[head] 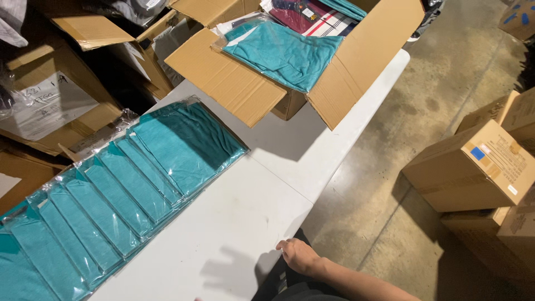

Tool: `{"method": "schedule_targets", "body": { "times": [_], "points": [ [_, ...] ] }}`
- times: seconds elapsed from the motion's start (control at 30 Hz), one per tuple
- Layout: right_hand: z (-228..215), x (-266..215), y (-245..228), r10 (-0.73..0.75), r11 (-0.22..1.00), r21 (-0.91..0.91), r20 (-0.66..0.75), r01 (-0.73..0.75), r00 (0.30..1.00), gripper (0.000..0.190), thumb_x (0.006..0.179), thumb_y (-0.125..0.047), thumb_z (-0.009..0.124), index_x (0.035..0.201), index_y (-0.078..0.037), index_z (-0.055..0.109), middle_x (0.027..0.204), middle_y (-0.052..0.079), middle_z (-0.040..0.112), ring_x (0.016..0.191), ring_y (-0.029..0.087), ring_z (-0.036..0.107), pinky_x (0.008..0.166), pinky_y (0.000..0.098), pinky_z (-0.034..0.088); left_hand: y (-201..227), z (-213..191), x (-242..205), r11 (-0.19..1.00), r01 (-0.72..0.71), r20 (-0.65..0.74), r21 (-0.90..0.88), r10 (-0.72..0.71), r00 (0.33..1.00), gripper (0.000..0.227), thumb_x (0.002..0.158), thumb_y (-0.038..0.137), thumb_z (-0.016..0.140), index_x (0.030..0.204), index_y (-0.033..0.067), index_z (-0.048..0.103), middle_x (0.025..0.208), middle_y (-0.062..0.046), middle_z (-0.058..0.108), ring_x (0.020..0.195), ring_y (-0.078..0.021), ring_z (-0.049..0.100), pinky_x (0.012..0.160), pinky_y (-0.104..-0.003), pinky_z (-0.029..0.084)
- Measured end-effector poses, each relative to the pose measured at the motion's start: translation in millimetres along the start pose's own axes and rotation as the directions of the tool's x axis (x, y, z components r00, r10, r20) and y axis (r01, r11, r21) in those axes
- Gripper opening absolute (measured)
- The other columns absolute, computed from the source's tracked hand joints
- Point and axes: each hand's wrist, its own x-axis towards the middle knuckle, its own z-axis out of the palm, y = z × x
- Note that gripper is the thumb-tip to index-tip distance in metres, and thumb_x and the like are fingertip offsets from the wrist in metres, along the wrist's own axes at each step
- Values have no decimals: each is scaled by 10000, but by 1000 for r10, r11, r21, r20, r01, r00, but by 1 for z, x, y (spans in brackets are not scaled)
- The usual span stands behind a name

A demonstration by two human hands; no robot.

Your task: The person takes shirts in plastic packaging from a box and lays them out in a row on a table, then moves shirts from the row back into a box, organizing them by color and pattern.

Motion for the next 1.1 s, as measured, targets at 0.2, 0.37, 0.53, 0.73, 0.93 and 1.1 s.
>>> {"method": "schedule_targets", "body": {
  "times": [0.2,0.37,0.53,0.73,0.93,1.1],
  "points": [
    [-43,25,12,-122,992,-8,-45,122,991,344,979,-138,420,1205,-99,675,1118,168,717,1044,355,657,919,450,500,178,34,39,992,-123,246,8,118,962,728,843,293,724,1445,0,439,1478,-276,347,1345,-489,449,1106,-533,452],
    [-156,33,5,0,997,79,-83,7,997,410,960,-91,448,1319,-143,640,1249,109,696,1177,287,641,1014,390,502,313,108,73,983,-116,489,-141,171,855,585,919,250,677,1426,50,464,1551,-237,279,1191,-405,542,1002,-487,483],
    [-295,65,53,-49,988,125,-280,87,959,376,967,-113,496,1296,-181,666,1244,64,722,1092,269,726,1003,367,538,403,214,76,983,-54,504,-177,138,852,503,937,232,652,1398,95,508,1568,-178,288,1264,-376,528,1007,-495,465],
    [-439,102,75,-527,812,-282,-732,511,433,217,921,6,652,1117,-77,698,1047,58,729,970,237,695,840,351,576,468,289,84,981,-100,433,-169,164,886,449,953,203,659,1350,34,536,1513,-224,327,1155,-354,567,874,-390,558],
    [-482,125,57,-616,738,-362,-706,570,349,368,885,28,701,1234,-32,602,1237,158,637,1112,318,629,950,409,531,478,314,88,991,44,450,-126,18,893,442,948,207,645,1353,69,534,1543,-210,301,1300,-374,493,935,-385,551],
    [-472,124,42,-627,749,-388,-677,537,386,559,807,117,662,1327,-43,534,1415,208,495,1244,374,552,995,474,465,476,314,101,996,43,464,-78,-1,886,417,961,209,638,1343,71,543,1516,-185,325,1369,-403,448,1051,-490,464]
  ]
}}
